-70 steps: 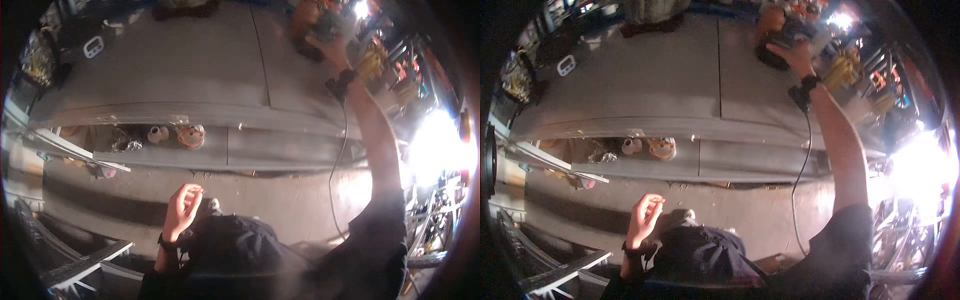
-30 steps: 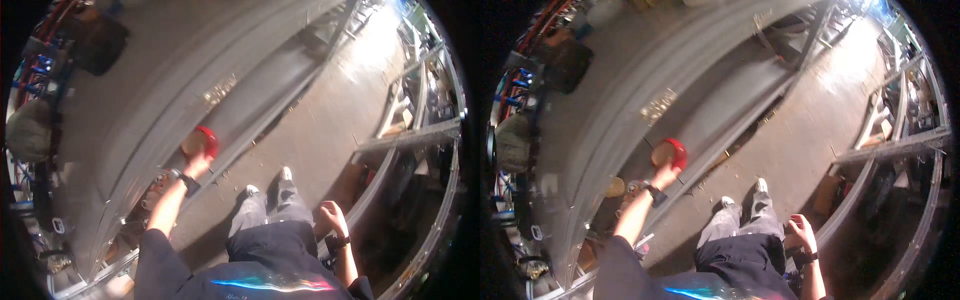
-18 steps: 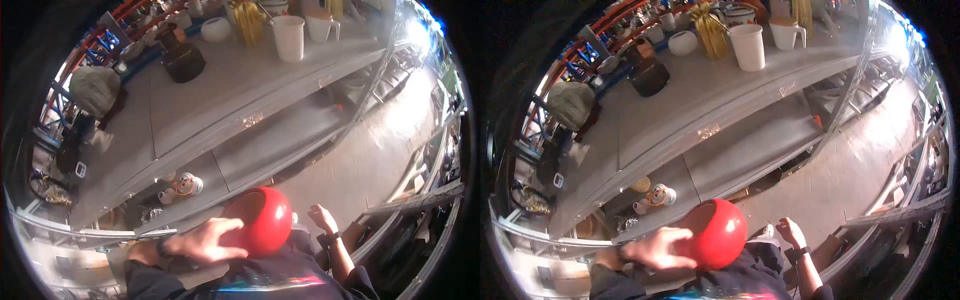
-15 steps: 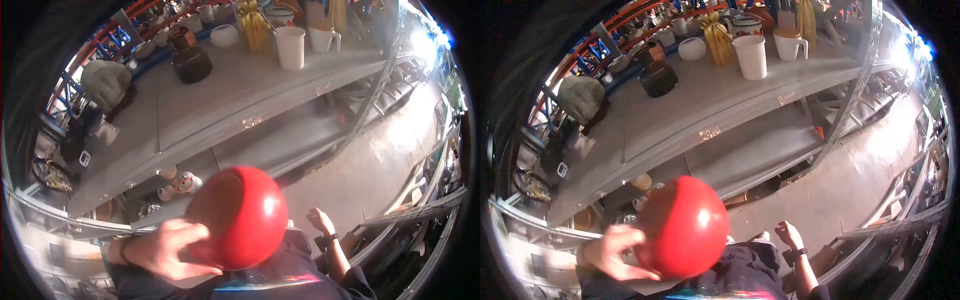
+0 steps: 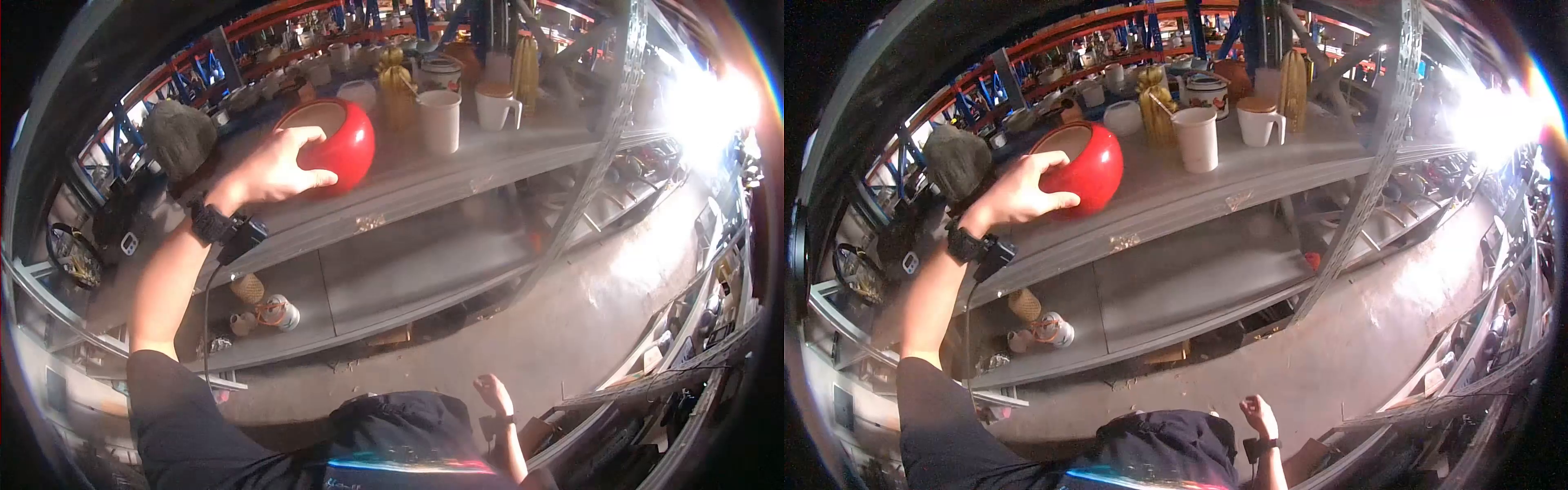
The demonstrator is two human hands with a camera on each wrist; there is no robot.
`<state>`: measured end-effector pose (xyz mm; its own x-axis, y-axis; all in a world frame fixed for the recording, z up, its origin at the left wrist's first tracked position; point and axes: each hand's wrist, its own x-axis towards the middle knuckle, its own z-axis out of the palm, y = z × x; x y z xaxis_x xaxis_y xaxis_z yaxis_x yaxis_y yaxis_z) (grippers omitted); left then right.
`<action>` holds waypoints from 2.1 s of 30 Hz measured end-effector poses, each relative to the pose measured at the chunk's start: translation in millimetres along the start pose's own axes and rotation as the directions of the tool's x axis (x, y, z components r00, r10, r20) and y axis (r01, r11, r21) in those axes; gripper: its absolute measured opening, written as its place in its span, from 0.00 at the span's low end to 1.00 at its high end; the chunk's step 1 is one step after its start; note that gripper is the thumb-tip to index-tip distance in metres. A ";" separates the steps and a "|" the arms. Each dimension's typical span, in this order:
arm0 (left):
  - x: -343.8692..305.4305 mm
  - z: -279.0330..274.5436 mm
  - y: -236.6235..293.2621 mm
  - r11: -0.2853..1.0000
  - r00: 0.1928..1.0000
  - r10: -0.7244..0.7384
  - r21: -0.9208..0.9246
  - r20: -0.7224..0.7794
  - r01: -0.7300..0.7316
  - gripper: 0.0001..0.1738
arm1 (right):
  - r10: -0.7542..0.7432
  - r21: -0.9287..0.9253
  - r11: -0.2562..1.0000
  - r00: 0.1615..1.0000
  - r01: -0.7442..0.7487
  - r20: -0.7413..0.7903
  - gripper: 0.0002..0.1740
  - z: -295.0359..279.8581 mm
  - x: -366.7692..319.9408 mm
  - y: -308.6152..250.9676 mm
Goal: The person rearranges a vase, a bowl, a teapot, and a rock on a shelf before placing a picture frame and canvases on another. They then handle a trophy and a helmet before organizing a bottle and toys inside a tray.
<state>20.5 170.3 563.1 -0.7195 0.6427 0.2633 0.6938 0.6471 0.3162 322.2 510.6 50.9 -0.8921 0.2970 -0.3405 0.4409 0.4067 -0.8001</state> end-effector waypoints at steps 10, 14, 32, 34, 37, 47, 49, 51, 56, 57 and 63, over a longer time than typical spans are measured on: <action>31.1 22.0 -32.3 0.993 1.000 0.000 0.122 0.006 -0.001 0.26 | 0.122 -0.004 0.993 0.990 -0.122 -0.069 0.22 -6.5 -17.1 78.0; 39.3 27.7 -43.0 0.995 0.998 -0.049 0.091 0.035 0.046 0.27 | 0.135 -0.002 0.991 0.988 -0.135 -0.069 0.21 -15.1 -12.1 76.9; -44.8 23.7 -27.1 0.955 0.830 0.200 0.293 -0.521 -0.046 0.21 | 0.144 -0.028 0.989 0.954 -0.142 0.262 0.19 -5.0 27.1 86.0; -109.9 40.1 6.3 0.989 0.822 -0.067 -0.146 -0.566 -0.020 0.11 | 0.141 0.006 0.988 0.933 -0.152 0.331 0.19 9.1 42.5 90.0; -216.6 91.3 15.6 0.769 0.903 -0.335 -0.632 -0.268 0.097 0.09 | -0.028 -0.077 0.995 0.912 0.065 0.409 0.18 34.8 56.5 73.6; -405.5 223.4 -2.1 0.374 0.491 -0.869 -0.570 0.060 0.731 0.12 | -0.509 -0.032 0.671 0.492 0.741 0.706 0.15 228.2 154.3 -133.5; -427.6 224.4 -13.4 0.433 0.470 -0.880 -0.512 -0.065 0.742 0.11 | -0.510 -0.106 0.598 0.480 0.794 0.714 0.16 275.4 144.4 -207.4; -452.4 222.6 -27.9 0.375 0.438 -0.899 -0.541 -0.013 0.753 0.10 | -0.543 -0.049 0.603 0.454 0.796 0.707 0.17 320.5 124.1 -275.5; -510.5 213.9 -65.8 0.276 0.335 -0.942 -0.610 -0.019 0.742 0.08 | -0.575 -0.148 0.463 0.424 0.874 0.699 0.35 438.7 103.6 -362.1; -526.2 217.9 -72.3 0.258 0.307 -0.952 -0.556 -0.004 0.790 0.09 | -0.602 -0.229 0.386 0.432 0.894 0.671 0.41 465.0 106.1 -366.1; -594.3 204.4 -92.9 0.170 0.225 -0.972 -0.456 0.069 0.874 0.12 | -0.719 -0.573 0.303 0.577 0.761 0.387 0.53 561.8 136.5 -361.2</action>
<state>390.3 -187.9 191.0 -0.8338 -0.4560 -0.3111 -0.5258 0.4843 0.6993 -14.6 -81.1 16.1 -0.8704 -0.4552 0.1876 -0.4888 0.8445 -0.2189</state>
